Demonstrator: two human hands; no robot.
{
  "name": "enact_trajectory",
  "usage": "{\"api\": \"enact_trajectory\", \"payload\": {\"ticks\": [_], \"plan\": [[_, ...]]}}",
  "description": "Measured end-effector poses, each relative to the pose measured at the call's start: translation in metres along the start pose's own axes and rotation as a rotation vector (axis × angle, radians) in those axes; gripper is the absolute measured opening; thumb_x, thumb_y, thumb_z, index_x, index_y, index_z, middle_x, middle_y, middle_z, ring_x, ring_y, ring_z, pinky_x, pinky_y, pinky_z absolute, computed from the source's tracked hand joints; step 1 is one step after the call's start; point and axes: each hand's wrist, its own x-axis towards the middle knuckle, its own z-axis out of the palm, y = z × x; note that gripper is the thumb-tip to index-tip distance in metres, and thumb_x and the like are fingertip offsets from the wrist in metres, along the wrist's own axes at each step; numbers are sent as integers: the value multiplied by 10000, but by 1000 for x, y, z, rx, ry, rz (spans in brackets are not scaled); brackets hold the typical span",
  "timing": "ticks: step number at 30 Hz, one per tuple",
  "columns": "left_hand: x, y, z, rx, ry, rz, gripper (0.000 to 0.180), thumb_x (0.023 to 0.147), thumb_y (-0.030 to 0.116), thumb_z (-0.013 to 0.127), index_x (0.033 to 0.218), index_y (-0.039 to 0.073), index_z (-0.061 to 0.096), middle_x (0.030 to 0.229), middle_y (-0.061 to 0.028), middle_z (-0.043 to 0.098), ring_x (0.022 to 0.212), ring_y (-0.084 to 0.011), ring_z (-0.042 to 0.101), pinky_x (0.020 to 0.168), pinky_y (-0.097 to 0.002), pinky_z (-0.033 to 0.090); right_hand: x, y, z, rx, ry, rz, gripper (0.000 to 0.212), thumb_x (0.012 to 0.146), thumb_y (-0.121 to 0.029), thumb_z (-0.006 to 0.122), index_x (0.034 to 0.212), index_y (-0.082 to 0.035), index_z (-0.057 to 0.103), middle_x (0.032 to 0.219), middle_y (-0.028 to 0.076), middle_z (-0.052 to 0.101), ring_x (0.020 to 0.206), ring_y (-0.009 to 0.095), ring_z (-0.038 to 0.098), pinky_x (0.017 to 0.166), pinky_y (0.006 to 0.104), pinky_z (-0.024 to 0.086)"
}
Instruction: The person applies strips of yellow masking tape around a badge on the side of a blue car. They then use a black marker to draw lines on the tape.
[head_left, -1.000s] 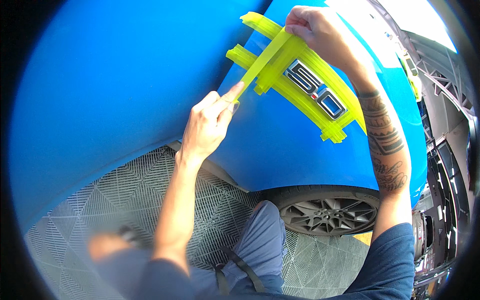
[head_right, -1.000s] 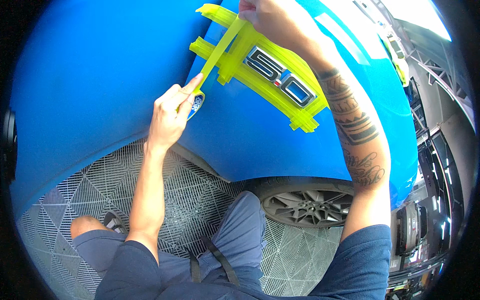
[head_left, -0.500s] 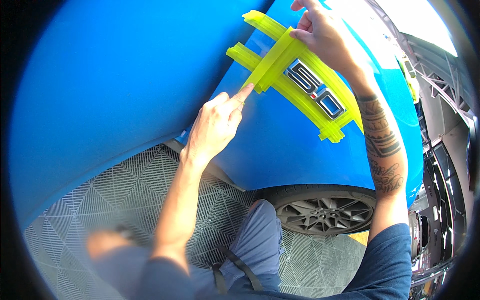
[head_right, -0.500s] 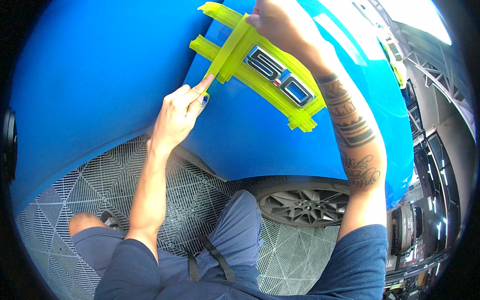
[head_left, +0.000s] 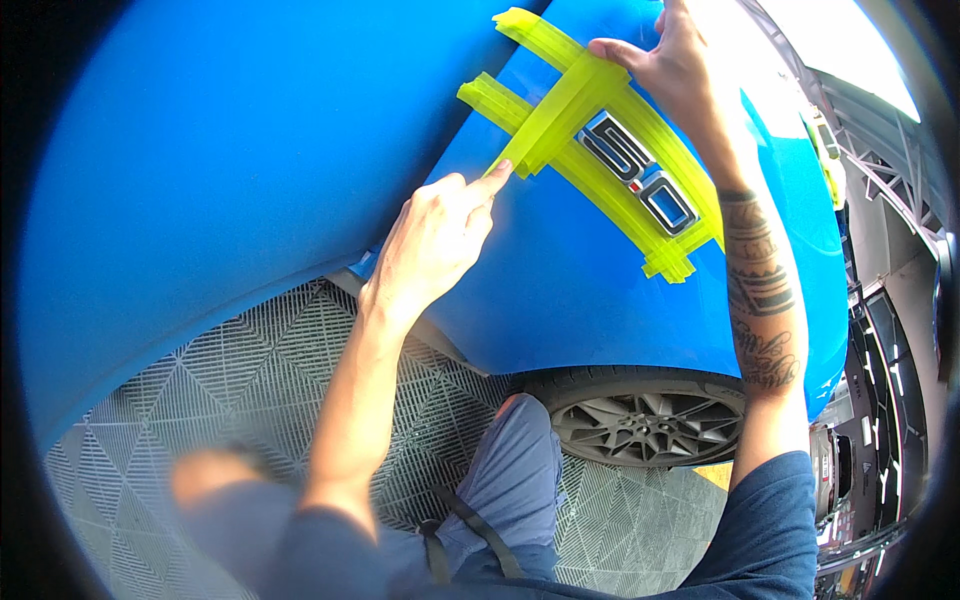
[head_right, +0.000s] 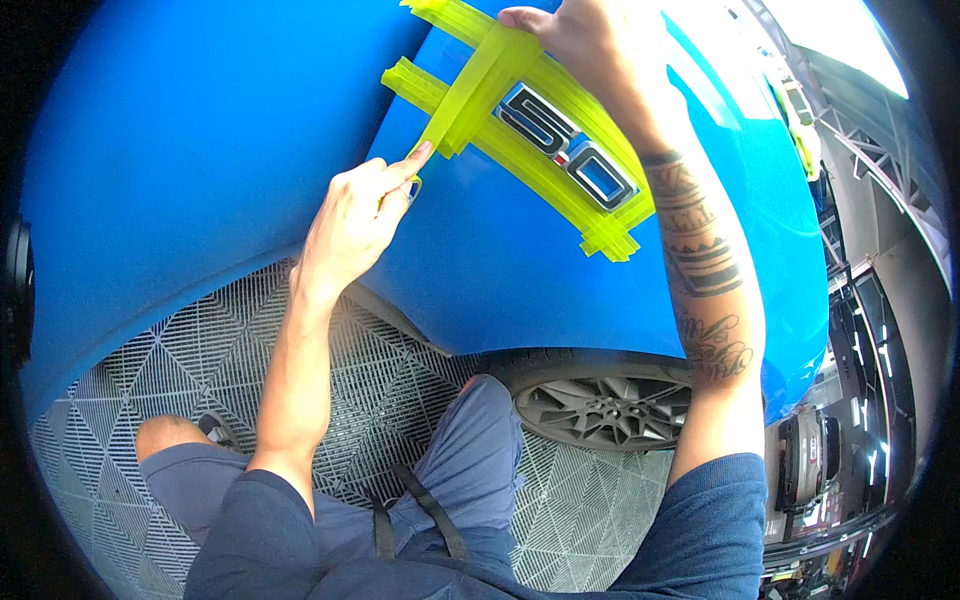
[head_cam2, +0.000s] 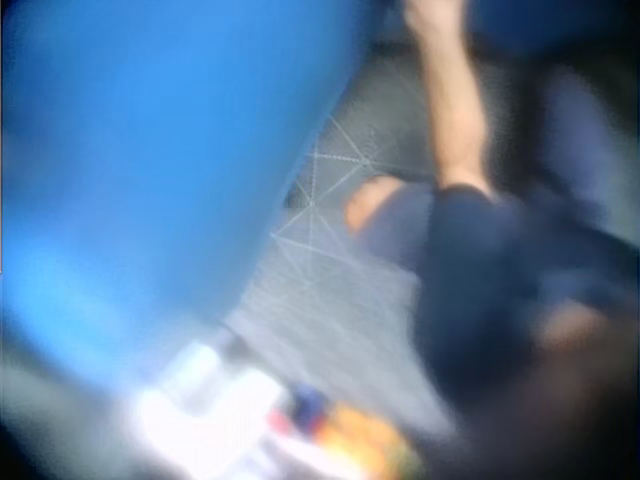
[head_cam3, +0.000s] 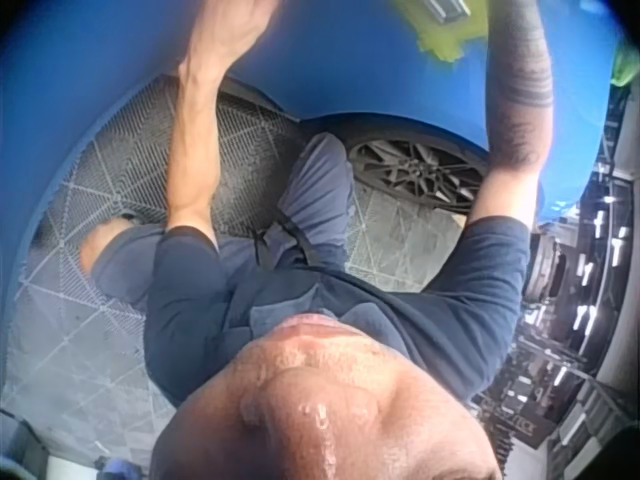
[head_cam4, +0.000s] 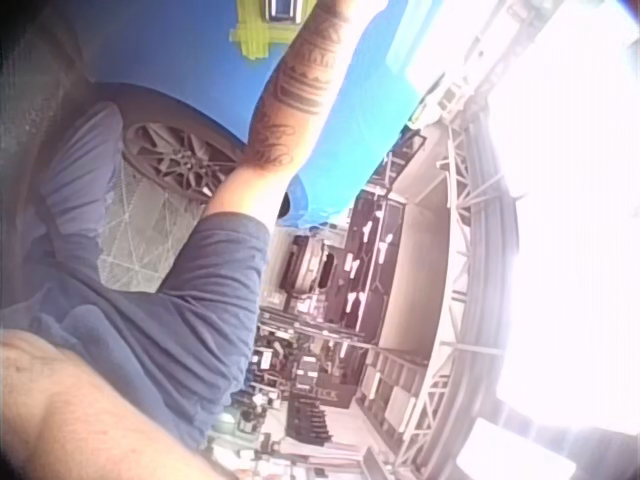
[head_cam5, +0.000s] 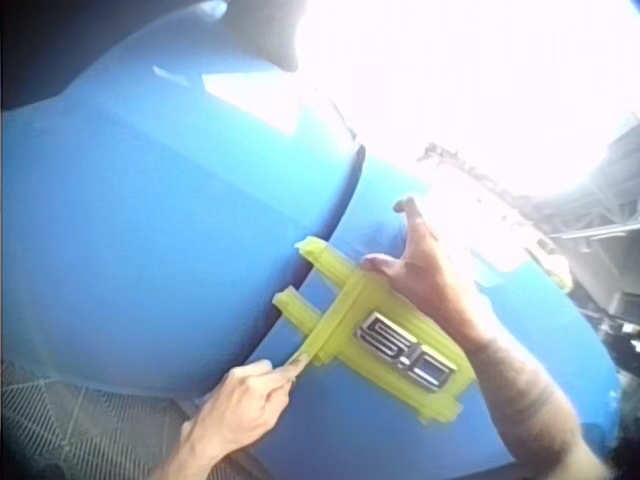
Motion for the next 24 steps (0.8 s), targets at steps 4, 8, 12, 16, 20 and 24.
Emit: {"api": "enact_trajectory", "payload": {"ticks": [4,8,12,16,20,24], "plan": [[4,3,-1,30,-45,-32,366,876,68,530,1231,27,613,723,-202,554,658,-336,582,630,-428,497,-14,-1,13,-165,67,-148,864,635,-272,859,1340,-54,409,1296,223,417,1203,370,412,980,531,338],[5,0,-1,14,-14,-35,351,877,64,547,1218,26,622,708,-181,548,635,-312,563,619,-413,464,-34,-26,30,-234,-14,-175,1026,616,-300,865,1456,-133,298,1408,252,303,1311,434,295,1023,658,219],[7,2,1,-17,26,3,351,871,61,576,1217,22,622,677,-170,534,610,-309,545,615,-399,452,-44,-28,53,-256,89,-211,1073,608,-318,861,1488,-184,262,1474,284,215,1386,468,187,1067,687,135],[8,1,2,13,58,-24,343,878,83,594,1212,15,621,710,-185,567,629,-323,570,635,-398,466,-48,-31,65,-299,83,-207,1095,599,-314,856,1498,-186,245,1495,296,180,1392,482,170,1064,690,136],[12,6,-1,-24,61,-43,310,903,119,588,1186,0,634,797,-199,638,675,-299,614,662,-385,478,-49,-39,47,-215,-96,-162,1100,592,-291,850,1500,-184,238,1496,307,176,1387,499,169,1059,696,138],[14,10,-5,-133,51,-73,286,923,139,575,1151,-18,647,857,-195,689,738,-236,668,696,-355,500,-51,-36,49,-286,-98,-170,1108,592,-279,849,1502,-185,224,1488,313,188,1377,518,171,1054,701,143]]}}
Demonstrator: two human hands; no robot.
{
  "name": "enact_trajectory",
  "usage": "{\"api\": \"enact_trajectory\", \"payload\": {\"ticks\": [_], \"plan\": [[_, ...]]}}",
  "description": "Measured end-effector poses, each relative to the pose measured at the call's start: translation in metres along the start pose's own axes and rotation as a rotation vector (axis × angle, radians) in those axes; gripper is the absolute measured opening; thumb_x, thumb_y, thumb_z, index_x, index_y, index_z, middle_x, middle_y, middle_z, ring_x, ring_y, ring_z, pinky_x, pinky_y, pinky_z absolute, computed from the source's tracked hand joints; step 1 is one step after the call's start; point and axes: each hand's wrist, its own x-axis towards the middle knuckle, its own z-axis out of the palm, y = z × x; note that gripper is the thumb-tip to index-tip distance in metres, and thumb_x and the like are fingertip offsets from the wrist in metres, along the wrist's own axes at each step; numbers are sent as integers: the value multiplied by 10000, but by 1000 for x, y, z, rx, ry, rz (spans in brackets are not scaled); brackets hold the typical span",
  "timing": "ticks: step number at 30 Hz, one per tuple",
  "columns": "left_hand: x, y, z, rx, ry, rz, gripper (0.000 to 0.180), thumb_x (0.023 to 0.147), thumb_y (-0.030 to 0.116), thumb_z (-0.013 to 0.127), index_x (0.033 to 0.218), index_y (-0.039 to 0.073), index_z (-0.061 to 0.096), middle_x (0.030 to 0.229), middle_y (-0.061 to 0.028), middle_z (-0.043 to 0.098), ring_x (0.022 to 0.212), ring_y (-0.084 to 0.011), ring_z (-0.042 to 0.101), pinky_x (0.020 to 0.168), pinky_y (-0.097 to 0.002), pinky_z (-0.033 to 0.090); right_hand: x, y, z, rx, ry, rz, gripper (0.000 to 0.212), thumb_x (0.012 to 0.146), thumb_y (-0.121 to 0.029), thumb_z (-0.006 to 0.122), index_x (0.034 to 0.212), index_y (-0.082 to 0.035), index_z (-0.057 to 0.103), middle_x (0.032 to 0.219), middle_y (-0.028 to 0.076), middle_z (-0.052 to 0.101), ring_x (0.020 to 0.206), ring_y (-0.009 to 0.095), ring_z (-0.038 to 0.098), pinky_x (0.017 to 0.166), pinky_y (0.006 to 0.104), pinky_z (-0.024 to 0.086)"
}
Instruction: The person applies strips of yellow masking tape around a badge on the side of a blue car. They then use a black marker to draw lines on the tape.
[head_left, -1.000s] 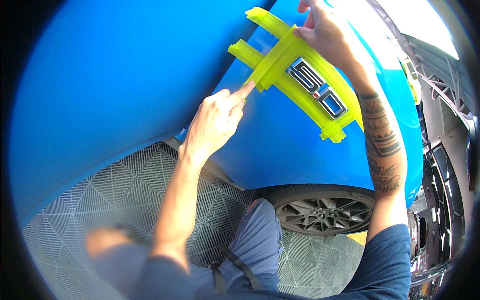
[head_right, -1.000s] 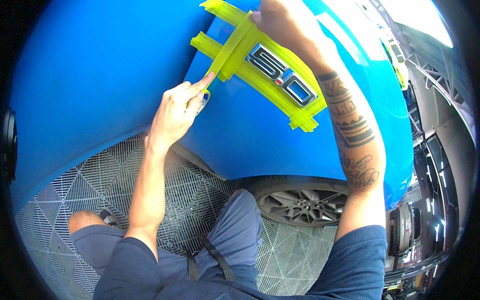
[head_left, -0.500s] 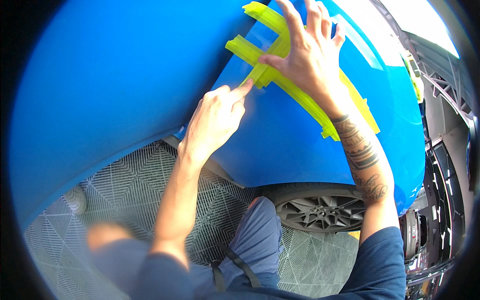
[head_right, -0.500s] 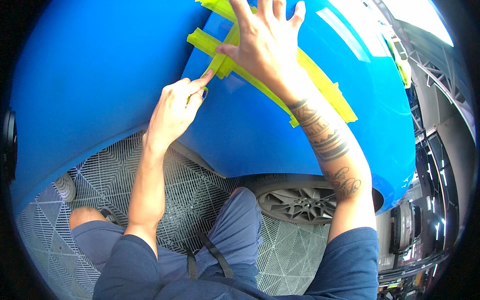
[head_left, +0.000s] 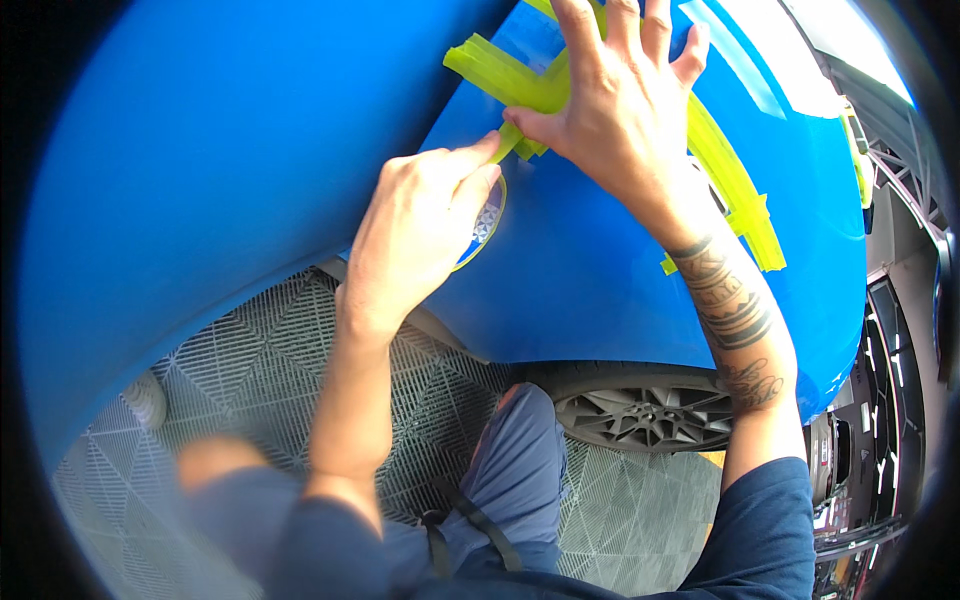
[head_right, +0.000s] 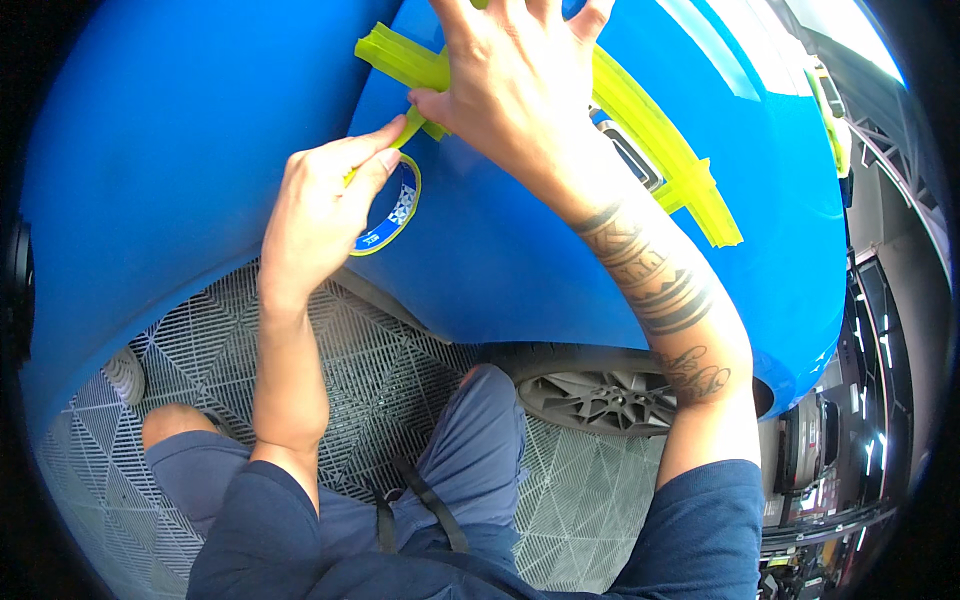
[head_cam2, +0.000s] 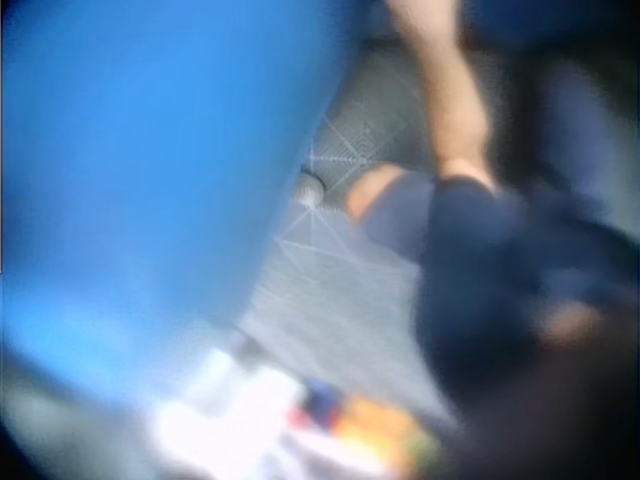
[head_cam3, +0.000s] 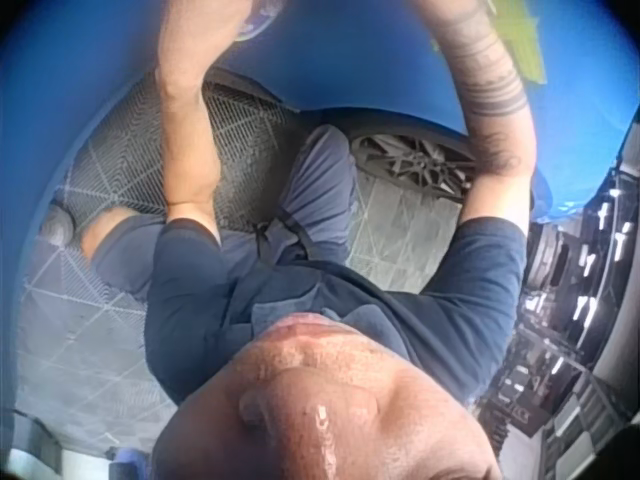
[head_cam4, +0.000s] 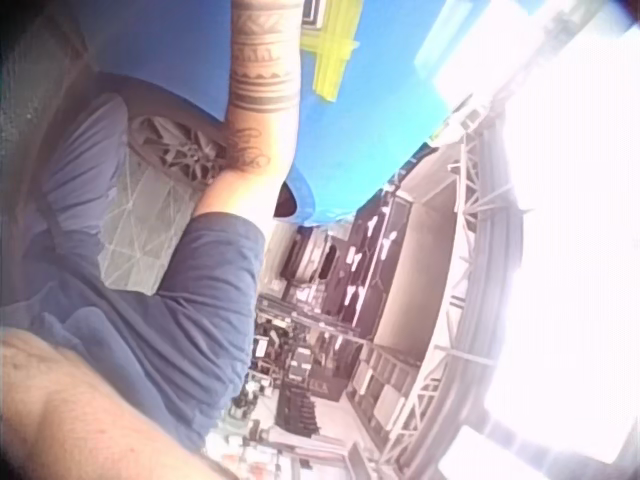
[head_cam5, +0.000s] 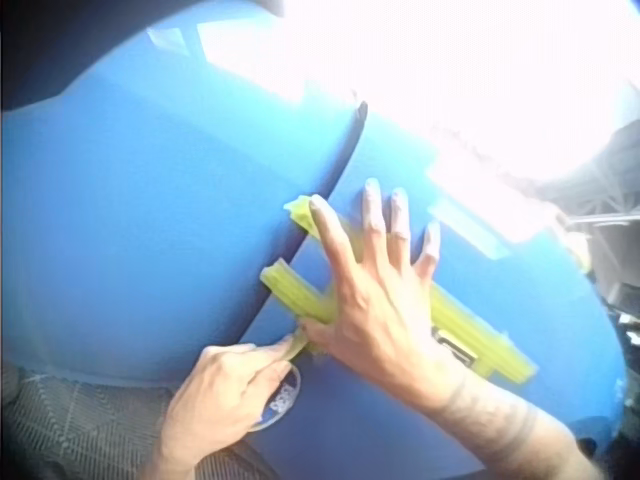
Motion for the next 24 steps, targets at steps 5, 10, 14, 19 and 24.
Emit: {"api": "enact_trajectory", "payload": {"ticks": [5,10,14,19,24], "plan": [[-15,-20,22,125,-404,21,250,910,119,519,1038,4,701,946,-182,704,839,-269,697,747,-346,531,5,-4,1,-38,16,-38,1117,595,-272,860,1502,-184,214,1486,314,193,1377,521,169,1050,707,148],[-35,-12,46,-187,-630,-27,293,896,162,570,1121,-4,654,1101,-170,677,1001,-309,657,901,-380,493,0,3,12,-31,42,-58,1108,623,-299,861,1506,-181,202,1488,294,219,1388,501,172,1057,703,140],[-26,15,-10,-460,-342,-114,475,875,126,636,1289,-38,470,904,-106,640,629,-93,509,609,-232,412,-4,10,7,193,272,-134,678,755,-180,750,1316,-101,377,1233,190,408,1155,332,391,933,503,322],[-37,8,-5,-311,66,203,507,867,134,677,1289,-32,450,1126,-111,583,645,-76,471,608,-226,402,-43,8,-29,916,165,258,92,847,-95,675,846,-4,663,695,83,650,593,164,625,580,276,488],[-34,6,-3,-137,223,412,465,886,171,676,1252,-29,471,1245,-140,554,693,-103,521,627,-262,454,-63,-8,-41,1464,-252,474,184,867,-184,703,880,-1,684,709,-13,652,655,36,573,612,209,467]]}}
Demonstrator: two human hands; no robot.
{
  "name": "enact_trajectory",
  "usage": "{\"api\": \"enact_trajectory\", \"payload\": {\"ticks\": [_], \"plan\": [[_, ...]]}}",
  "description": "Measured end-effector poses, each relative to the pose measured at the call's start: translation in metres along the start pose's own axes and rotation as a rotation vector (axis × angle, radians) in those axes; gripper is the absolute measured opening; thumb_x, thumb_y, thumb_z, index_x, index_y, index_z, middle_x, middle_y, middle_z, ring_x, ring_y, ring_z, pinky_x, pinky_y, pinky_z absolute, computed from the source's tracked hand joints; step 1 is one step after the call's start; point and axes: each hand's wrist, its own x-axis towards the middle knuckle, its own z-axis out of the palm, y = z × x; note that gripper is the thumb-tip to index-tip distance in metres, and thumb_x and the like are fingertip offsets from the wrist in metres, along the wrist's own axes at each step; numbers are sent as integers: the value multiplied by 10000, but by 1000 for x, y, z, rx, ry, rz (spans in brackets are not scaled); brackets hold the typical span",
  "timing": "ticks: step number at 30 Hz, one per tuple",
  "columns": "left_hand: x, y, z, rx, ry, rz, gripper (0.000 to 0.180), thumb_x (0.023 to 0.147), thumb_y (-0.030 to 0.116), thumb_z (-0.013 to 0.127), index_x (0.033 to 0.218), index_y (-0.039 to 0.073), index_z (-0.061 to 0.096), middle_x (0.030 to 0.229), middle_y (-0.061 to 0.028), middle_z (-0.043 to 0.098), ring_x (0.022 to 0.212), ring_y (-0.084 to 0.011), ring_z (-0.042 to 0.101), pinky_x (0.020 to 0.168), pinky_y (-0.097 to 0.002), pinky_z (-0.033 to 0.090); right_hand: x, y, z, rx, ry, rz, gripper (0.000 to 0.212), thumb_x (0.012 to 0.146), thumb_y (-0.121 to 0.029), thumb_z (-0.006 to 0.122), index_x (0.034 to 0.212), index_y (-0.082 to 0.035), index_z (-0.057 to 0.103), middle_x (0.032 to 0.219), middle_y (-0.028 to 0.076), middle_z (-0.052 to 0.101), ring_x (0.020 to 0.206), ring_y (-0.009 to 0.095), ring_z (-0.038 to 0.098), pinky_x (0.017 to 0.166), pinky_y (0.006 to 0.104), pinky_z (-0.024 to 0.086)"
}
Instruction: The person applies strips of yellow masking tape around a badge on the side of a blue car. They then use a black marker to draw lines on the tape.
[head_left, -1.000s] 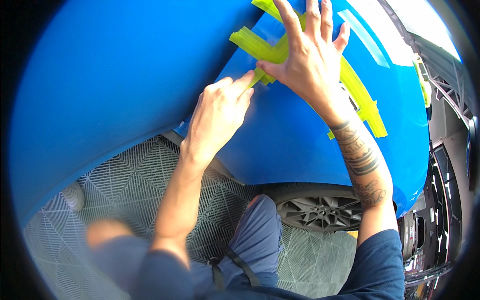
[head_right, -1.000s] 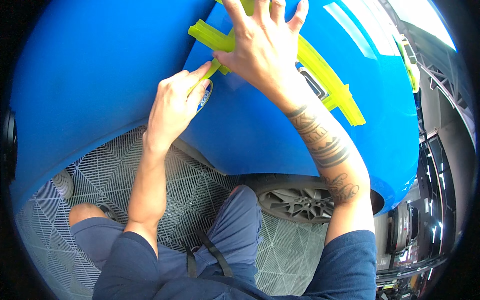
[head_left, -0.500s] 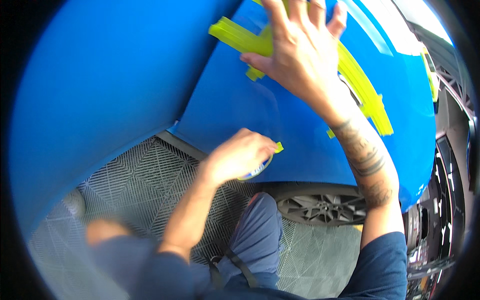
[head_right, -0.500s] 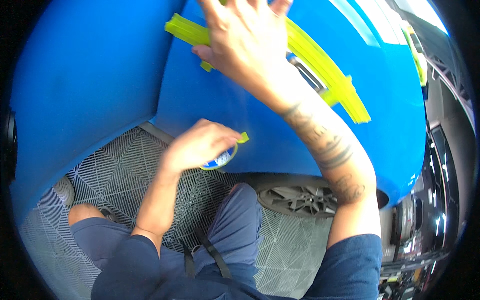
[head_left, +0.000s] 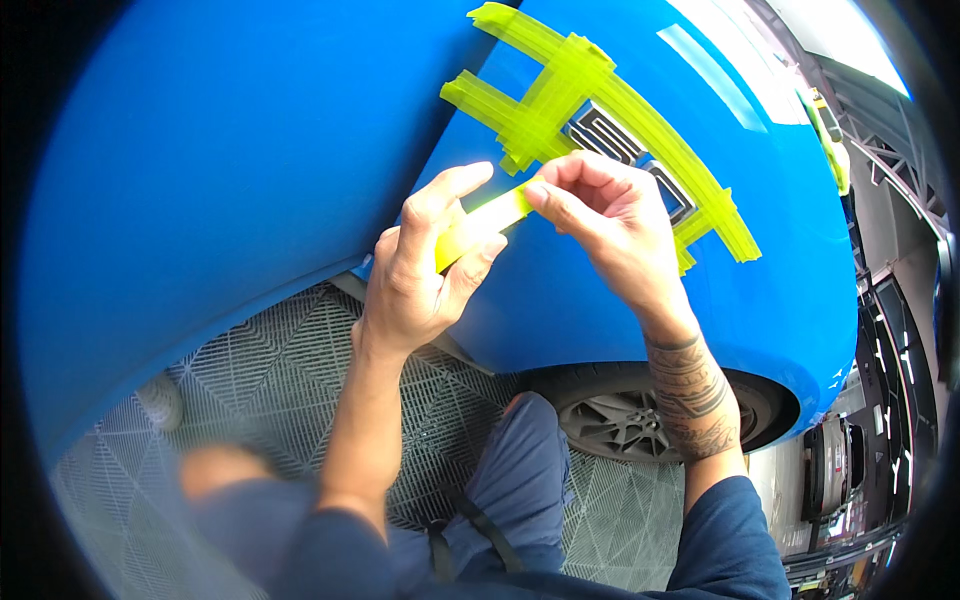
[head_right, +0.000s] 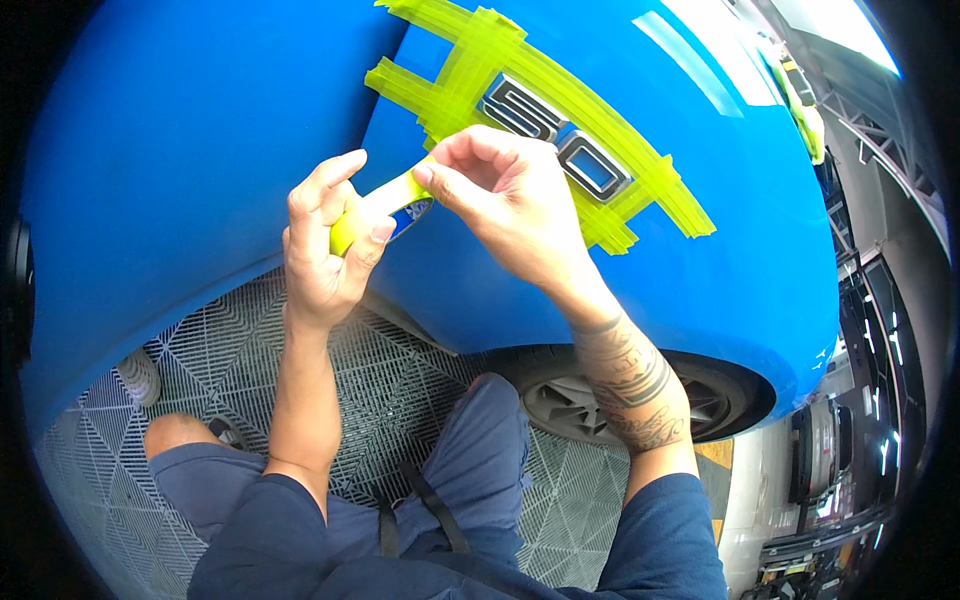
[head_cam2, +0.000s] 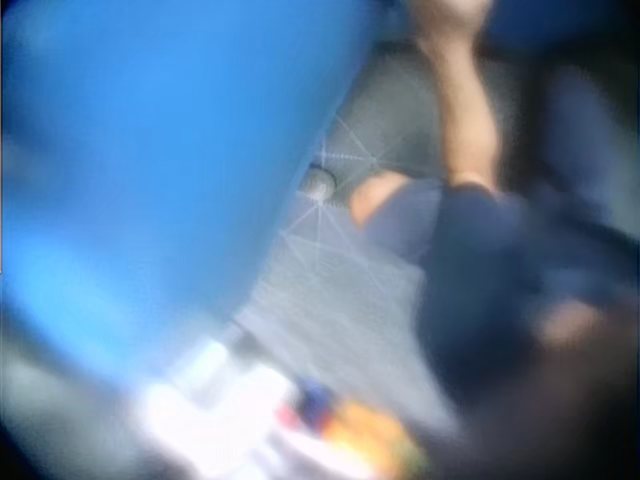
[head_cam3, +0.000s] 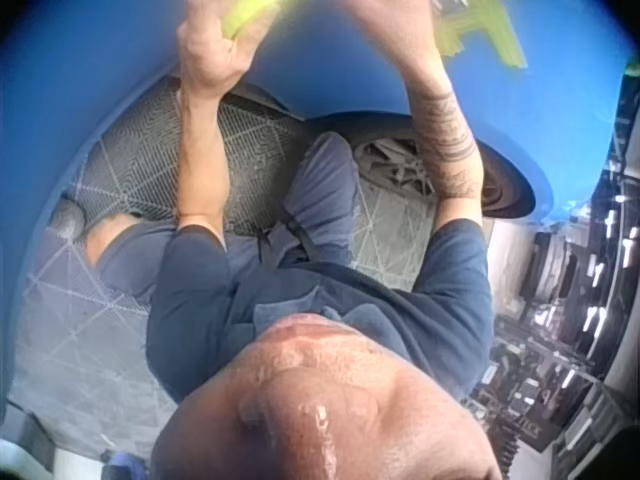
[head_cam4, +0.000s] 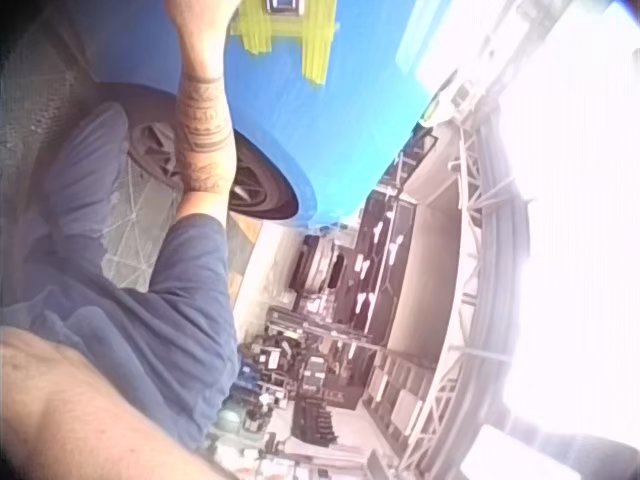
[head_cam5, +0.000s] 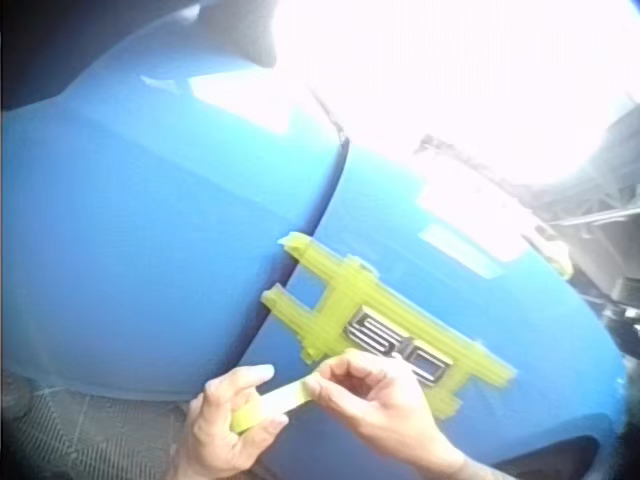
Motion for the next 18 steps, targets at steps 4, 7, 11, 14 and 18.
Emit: {"api": "enact_trajectory", "payload": {"ticks": [4,7,11,14,18], "plan": [[-1,-1,5,-13,66,-56,436,916,161,637,1274,-25,471,1103,-122,630,681,-99,539,630,-254,472,14,-5,-8,-248,77,-143,136,850,-119,689,865,15,675,681,30,646,630,61,571,586,239,461],[1,-2,10,-105,43,-167,400,943,145,593,1296,-14,493,1006,-103,663,639,-76,527,591,-232,465,44,-7,-26,-486,147,-354,121,831,-104,690,817,16,681,684,110,665,571,166,609,557,290,478],[-5,-13,10,-64,47,-264,280,954,102,564,1218,43,634,937,-81,677,600,-46,500,520,-208,417,85,-10,-42,-714,189,-470,114,858,-100,678,902,4,690,787,99,698,700,145,656,656,273,510],[-7,-24,8,28,61,-257,277,914,26,569,1168,53,678,819,-91,673,566,-77,488,502,-237,383,103,-14,-46,-762,240,-441,137,882,-126,656,930,-2,692,808,115,704,721,180,683,685,279,535],[-6,-31,6,120,22,-266,313,882,3,578,1173,61,677,752,-111,650,558,-110,498,516,-256,396,108,-9,-43,-893,213,-493,134,884,-123,653,933,-4,692,816,119,705,735,189,694,692,279,547]]}}
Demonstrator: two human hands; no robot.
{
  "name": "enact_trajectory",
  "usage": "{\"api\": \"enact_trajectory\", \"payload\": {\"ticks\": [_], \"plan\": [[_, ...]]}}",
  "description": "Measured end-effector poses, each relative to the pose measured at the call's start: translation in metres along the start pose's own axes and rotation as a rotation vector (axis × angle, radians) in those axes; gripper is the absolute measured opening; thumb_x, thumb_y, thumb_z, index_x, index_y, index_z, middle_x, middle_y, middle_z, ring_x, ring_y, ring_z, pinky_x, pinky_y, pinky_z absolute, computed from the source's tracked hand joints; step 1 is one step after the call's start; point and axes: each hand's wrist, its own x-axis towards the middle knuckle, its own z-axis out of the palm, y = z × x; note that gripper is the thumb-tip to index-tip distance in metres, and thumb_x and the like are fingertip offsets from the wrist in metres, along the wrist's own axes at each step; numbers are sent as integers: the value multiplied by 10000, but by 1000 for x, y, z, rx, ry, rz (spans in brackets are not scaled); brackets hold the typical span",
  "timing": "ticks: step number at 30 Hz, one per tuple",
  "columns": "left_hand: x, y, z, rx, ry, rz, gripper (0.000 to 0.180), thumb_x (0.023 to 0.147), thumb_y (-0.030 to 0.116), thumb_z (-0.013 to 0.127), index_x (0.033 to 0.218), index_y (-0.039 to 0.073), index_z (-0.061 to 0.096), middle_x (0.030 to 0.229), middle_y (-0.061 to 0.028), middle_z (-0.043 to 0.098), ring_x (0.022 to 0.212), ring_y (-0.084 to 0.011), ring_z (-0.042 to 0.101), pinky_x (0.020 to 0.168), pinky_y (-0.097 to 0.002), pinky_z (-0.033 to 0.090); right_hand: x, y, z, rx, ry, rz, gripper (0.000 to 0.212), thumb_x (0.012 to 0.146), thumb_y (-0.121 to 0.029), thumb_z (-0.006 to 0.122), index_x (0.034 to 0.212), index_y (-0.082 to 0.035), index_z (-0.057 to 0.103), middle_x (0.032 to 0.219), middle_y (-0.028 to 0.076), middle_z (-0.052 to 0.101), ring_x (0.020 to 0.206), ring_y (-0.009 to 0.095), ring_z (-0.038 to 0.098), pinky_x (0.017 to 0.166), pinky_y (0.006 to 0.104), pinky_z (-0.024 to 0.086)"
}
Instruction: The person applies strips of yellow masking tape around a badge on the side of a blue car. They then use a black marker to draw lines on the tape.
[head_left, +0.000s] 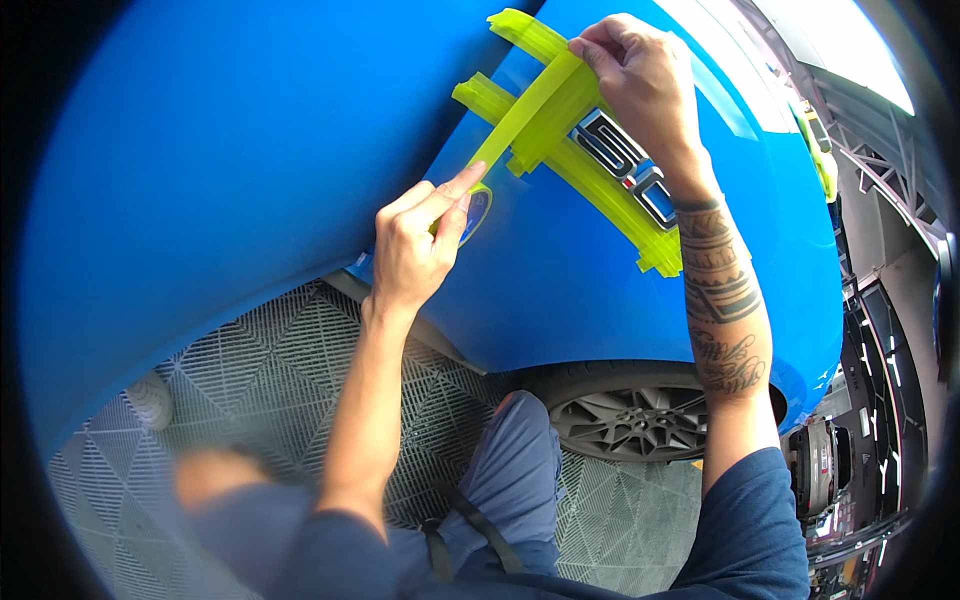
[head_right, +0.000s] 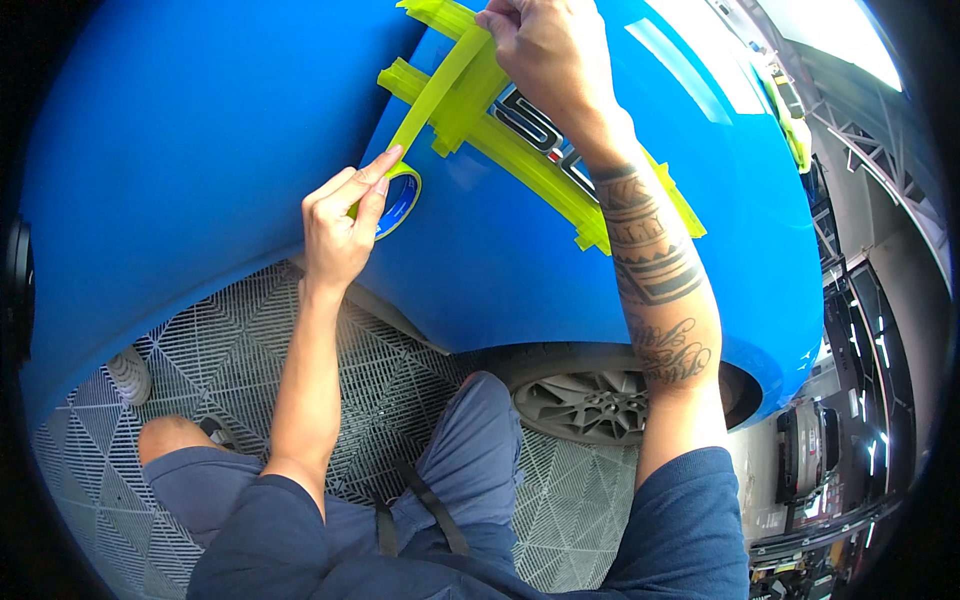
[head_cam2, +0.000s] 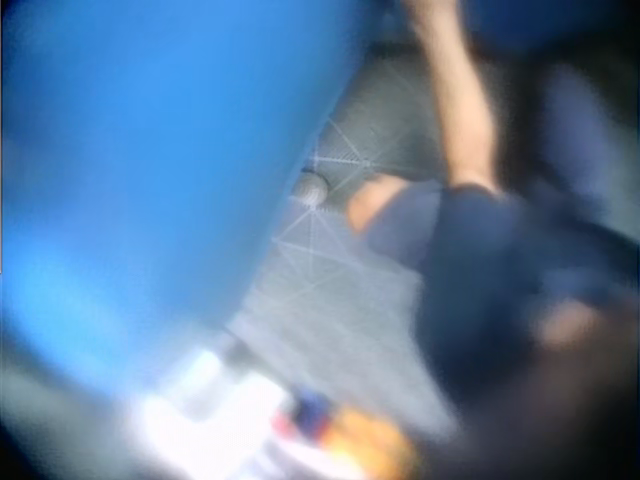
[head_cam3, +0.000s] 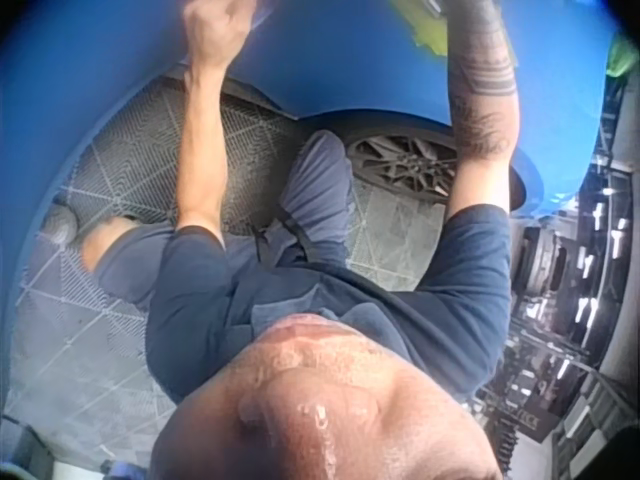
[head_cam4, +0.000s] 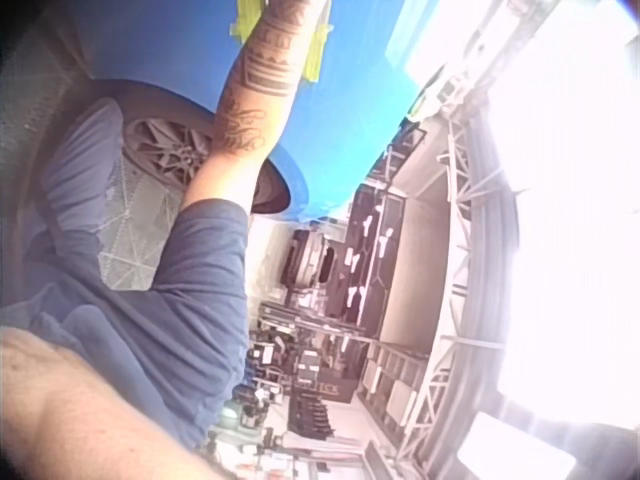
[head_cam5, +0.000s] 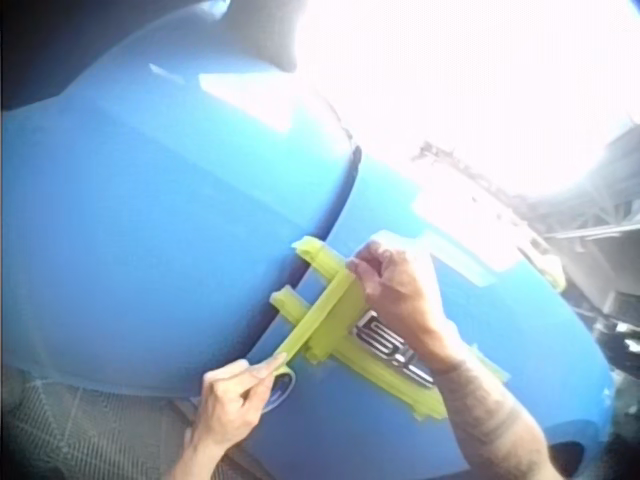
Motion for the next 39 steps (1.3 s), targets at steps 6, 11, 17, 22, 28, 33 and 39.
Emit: {"api": "enact_trajectory", "payload": {"ticks": [6,11,17,22,28,33,39], "plan": [[7,-2,1,2,-11,13,314,875,22,585,1173,66,676,705,-116,624,554,-141,508,532,-280,418,0,4,3,-29,-3,-15,140,873,-132,668,944,-13,686,822,126,694,748,206,691,700,293,547],[14,7,-4,37,-126,-65,314,871,14,577,1168,50,670,678,-133,603,541,-152,497,533,-293,421,27,2,-46,-6,-645,12,733,728,-141,783,1340,-74,385,1281,223,454,1192,371,456,974,475,401],[19,8,-1,17,-149,-62,321,865,4,569,1168,46,667,648,-139,573,519,-158,476,515,-309,405,4,-21,-3,-301,367,-94,956,637,-107,849,1414,-47,296,1292,221,452,1235,376,420,1033,490,372],[21,10,0,55,-152,-88,318,873,25,560,1172,47,663,651,-145,569,514,-171,489,511,-319,408,-24,-35,10,-416,155,38,1120,568,-194,899,1473,-127,241,1420,229,306,1292,420,321,1045,605,262],[25,8,5,92,-136,-63,311,881,33,554,1174,41,660,648,-157,556,508,-179,485,516,-329,410,-41,-53,34,-501,11,92,1119,596,-295,881,1491,-180,218,1471,283,222,1394,462,168,1059,698,133],[29,8,3,-9,-264,-263,285,893,58,554,1152,39,671,771,-169,668,628,-183,613,613,-274,482,-42,-54,38,-506,-12,93,1113,625,-293,869,1504,-189,193,1490,307,189,1397,485,152,1049,716,129],[-16,-5,44,-188,-1113,-174,267,903,225,592,1069,50,706,1042,-154,700,991,-265,673,868,-343,512,-37,-46,53,-592,3,25,1105,656,-310,854,1514,-196,168,1497,302,186,1397,489,149,1051,709,135]]}}
